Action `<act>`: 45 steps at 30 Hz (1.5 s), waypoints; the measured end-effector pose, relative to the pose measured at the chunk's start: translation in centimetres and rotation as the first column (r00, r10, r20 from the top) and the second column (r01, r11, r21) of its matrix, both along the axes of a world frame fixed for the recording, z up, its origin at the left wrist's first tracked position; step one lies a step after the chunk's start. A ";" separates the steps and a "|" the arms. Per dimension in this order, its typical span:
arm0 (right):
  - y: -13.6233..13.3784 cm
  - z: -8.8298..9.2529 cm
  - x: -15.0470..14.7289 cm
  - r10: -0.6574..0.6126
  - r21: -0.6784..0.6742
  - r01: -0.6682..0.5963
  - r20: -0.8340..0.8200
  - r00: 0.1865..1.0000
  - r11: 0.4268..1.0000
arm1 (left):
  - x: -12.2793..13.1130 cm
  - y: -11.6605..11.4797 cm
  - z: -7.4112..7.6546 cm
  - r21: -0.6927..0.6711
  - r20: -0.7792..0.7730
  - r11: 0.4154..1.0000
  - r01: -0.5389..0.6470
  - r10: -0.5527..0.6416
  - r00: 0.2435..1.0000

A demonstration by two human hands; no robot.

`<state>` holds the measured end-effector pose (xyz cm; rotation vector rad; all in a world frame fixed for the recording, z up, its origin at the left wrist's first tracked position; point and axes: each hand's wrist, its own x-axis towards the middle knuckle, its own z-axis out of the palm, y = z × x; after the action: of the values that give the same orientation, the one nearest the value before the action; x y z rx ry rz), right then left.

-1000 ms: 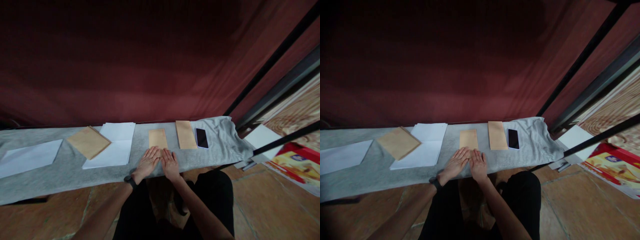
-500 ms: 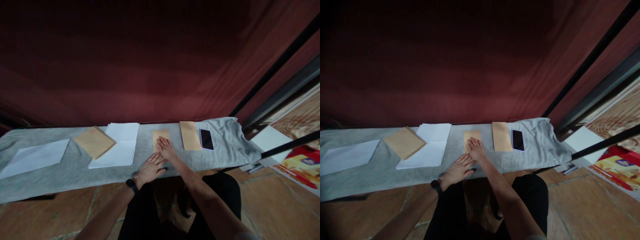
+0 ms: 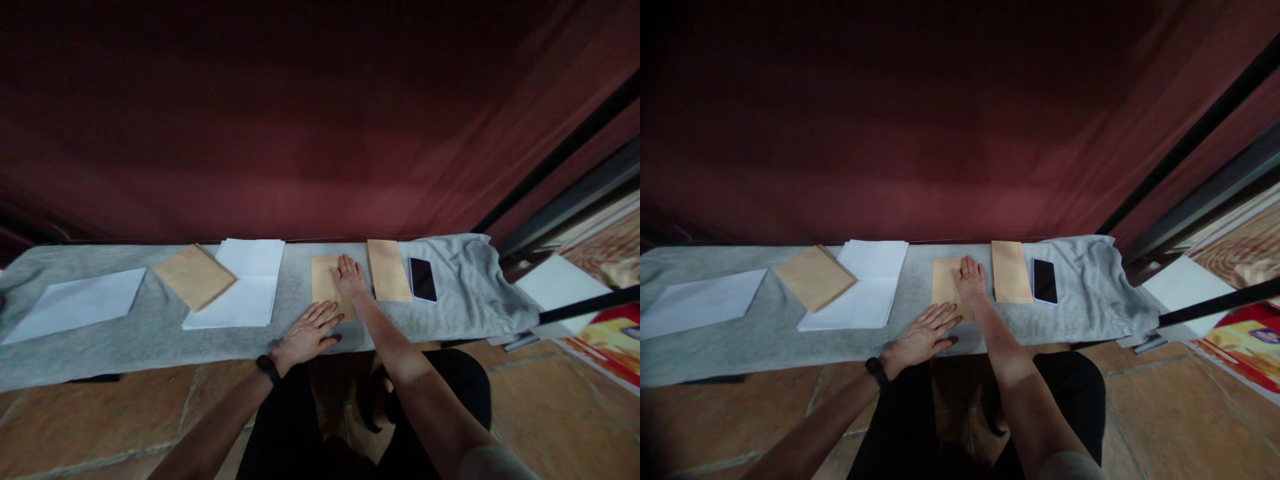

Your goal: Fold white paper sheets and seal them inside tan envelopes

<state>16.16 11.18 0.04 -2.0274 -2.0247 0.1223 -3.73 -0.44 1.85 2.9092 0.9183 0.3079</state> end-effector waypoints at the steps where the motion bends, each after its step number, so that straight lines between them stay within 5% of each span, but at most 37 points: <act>1: 0.0 0.1 0.1 -0.021 0.002 0.021 -0.004 1.000 1.000 | 0.0 0.0 0.0 0.000 -0.004 1.000 -0.001 0.001 1.000; 6: -2.3 0.5 -0.2 -0.069 0.054 0.070 -0.023 0.997 0.996 | 0.0 0.0 -0.1 0.000 -0.014 1.000 0.002 -0.002 1.000; 13: -10.0 -0.4 -0.8 0.286 0.063 -0.285 -0.020 0.958 0.957 | 0.2 -0.2 -0.4 -0.033 -0.013 0.999 -0.010 0.010 1.000; 21: -14.5 -0.8 1.8 0.232 0.153 -0.240 0.069 0.970 0.958 | 0.1 -0.8 -0.9 -0.026 -0.030 0.999 -0.044 0.043 0.999; 31: -16.0 -1.2 2.6 0.179 0.173 -0.188 0.065 0.982 0.967 | -1.3 -2.0 -1.9 -0.037 0.005 0.977 -0.210 0.210 0.978; 36: -15.9 -1.4 2.4 0.177 0.185 -0.185 0.057 0.983 0.965 | 1.3 -0.1 -2.2 -0.060 0.026 0.963 -0.263 0.265 0.964; 45: -15.9 -1.4 2.5 0.179 0.169 -0.184 0.045 0.983 0.968 | 7.9 7.4 -3.4 -0.094 0.044 0.937 -0.336 0.341 0.939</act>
<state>18.65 -4.68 -1.34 -1.7486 -2.1554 -0.0473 4.13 6.95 -1.59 2.6385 1.3864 0.3638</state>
